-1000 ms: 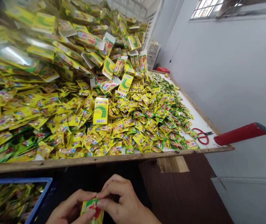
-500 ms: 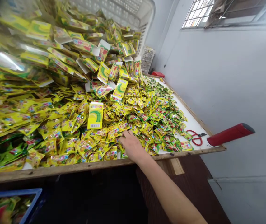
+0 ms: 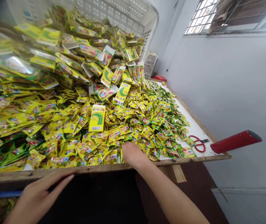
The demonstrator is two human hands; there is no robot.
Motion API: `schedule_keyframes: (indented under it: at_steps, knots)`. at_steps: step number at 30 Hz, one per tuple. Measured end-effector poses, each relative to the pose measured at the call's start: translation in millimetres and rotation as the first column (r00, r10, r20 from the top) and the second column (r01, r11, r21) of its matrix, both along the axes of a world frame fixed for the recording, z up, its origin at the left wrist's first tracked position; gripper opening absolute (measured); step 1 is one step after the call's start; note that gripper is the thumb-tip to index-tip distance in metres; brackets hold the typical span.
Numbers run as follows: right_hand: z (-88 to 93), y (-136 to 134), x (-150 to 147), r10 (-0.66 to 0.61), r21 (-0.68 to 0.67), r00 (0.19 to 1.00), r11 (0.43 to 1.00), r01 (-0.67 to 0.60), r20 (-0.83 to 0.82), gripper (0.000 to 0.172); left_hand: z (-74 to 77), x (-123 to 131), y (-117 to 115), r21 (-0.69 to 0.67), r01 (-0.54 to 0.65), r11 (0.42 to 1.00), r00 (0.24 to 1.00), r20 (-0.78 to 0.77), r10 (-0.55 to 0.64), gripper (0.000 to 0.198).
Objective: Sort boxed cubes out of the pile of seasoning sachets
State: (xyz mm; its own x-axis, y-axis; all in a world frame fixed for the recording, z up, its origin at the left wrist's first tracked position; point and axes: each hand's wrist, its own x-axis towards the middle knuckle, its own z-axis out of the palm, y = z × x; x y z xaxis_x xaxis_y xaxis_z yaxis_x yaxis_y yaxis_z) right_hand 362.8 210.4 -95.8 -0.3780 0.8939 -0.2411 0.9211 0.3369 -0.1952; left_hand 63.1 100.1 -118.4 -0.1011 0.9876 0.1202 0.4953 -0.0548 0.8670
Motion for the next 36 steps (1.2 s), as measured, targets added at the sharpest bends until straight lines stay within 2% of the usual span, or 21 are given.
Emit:
schedule_keyframes:
  at_steps: [1, 3, 7, 10, 12, 15, 18, 22, 24, 25, 27, 29, 30, 31, 32, 36]
  knots:
    - [0.2, -0.4, -2.3, 0.004, 0.011, 1.000, 1.000, -0.005, 0.007, 0.023, 4.0, 10.6, 14.7, 0.100, 0.082, 0.992, 0.990, -0.120, -0.070, 0.017]
    - [2.1, -1.9, -3.7, 0.018, 0.036, 1.000, 0.999, -0.019, 0.007, 0.020, 12.9, 29.7, 46.5, 0.246, 0.154, 0.957, 0.961, -0.263, -0.087, 0.018]
    - [5.8, -9.6, 2.3, 0.025, 0.086, 0.999, 0.996, -0.022, -0.036, 0.024, 36.2, 41.7, 105.3, 0.362, 0.101, 0.927, 0.944, -0.330, 0.026, 0.026]
    - [5.1, -20.7, 8.6, 0.012, 0.116, 0.993, 0.993, 0.002, -0.113, 0.036, 54.8, 44.7, 136.7, 0.380, 0.024, 0.925, 0.925, -0.360, 0.124, 0.034]
    - [3.1, -29.9, 10.5, 0.023, 0.116, 0.978, 0.993, 0.002, -0.207, 0.034, 63.3, 54.0, 151.1, 0.369, -0.065, 0.927, 0.911, -0.356, 0.206, 0.050]
    - [-1.3, -43.6, 8.6, 0.024, 0.130, 0.956, 0.991, 0.015, -0.292, 0.022, 67.4, 73.7, 165.0, 0.332, -0.160, 0.930, 0.896, -0.346, 0.278, 0.077]
    - [-8.1, -52.0, 6.1, 0.028, 0.165, 0.957, 0.986, 0.021, -0.289, 0.021, 65.1, 80.4, 171.7, 0.283, -0.197, 0.939, 0.910, -0.304, 0.282, 0.072]
    - [-15.7, -46.2, 8.0, 0.011, 0.158, 0.935, 0.986, 0.048, -0.354, 0.020, 64.1, 56.1, 166.3, 0.184, -0.224, 0.957, 0.959, -0.134, 0.250, 0.058]
    - [-9.1, -38.1, 6.1, -0.070, 0.135, 0.849, 0.977, 0.163, -0.524, 0.013, 66.8, 41.4, 153.2, 0.132, -0.193, 0.972, 0.980, -0.028, 0.199, 0.052]
    - [-1.6, -34.0, 2.9, -0.119, 0.101, 0.765, 0.967, 0.233, -0.633, 0.008, 68.6, 36.9, 143.6, 0.107, -0.157, 0.982, 0.988, 0.020, 0.156, 0.048]
    - [20.1, -27.3, -8.9, -0.185, 0.002, 0.529, 0.943, 0.332, -0.828, 0.011, 72.1, 35.5, 119.9, 0.050, -0.043, 0.998, 0.995, 0.090, 0.039, 0.041]
    - [43.8, -23.2, -25.6, -0.174, -0.073, 0.290, 0.942, 0.327, -0.941, 0.015, 73.0, 42.5, 93.5, -0.020, 0.102, 0.995, 0.987, 0.127, -0.099, 0.038]
    - [53.2, -22.0, -34.5, -0.148, -0.078, 0.211, 0.949, 0.306, -0.966, 0.016, 71.8, 47.5, 80.8, -0.056, 0.165, 0.985, 0.977, 0.145, -0.156, 0.037]
    - [59.8, -21.4, -42.9, -0.119, -0.063, 0.187, 0.957, 0.283, -0.975, 0.017, 69.3, 52.4, 69.3, -0.089, 0.209, 0.974, 0.967, 0.167, -0.192, 0.036]
    - [63.1, -21.5, -50.3, -0.092, -0.037, 0.201, 0.964, 0.263, -0.975, 0.017, 65.4, 56.6, 59.3, -0.116, 0.233, 0.966, 0.958, 0.196, -0.208, 0.036]
    - [54.4, -25.9, -63.8, -0.027, 0.073, 0.420, 0.973, 0.221, -0.907, 0.014, 41.1, 62.7, 36.3, -0.147, 0.233, 0.961, 0.940, 0.287, -0.184, 0.041]
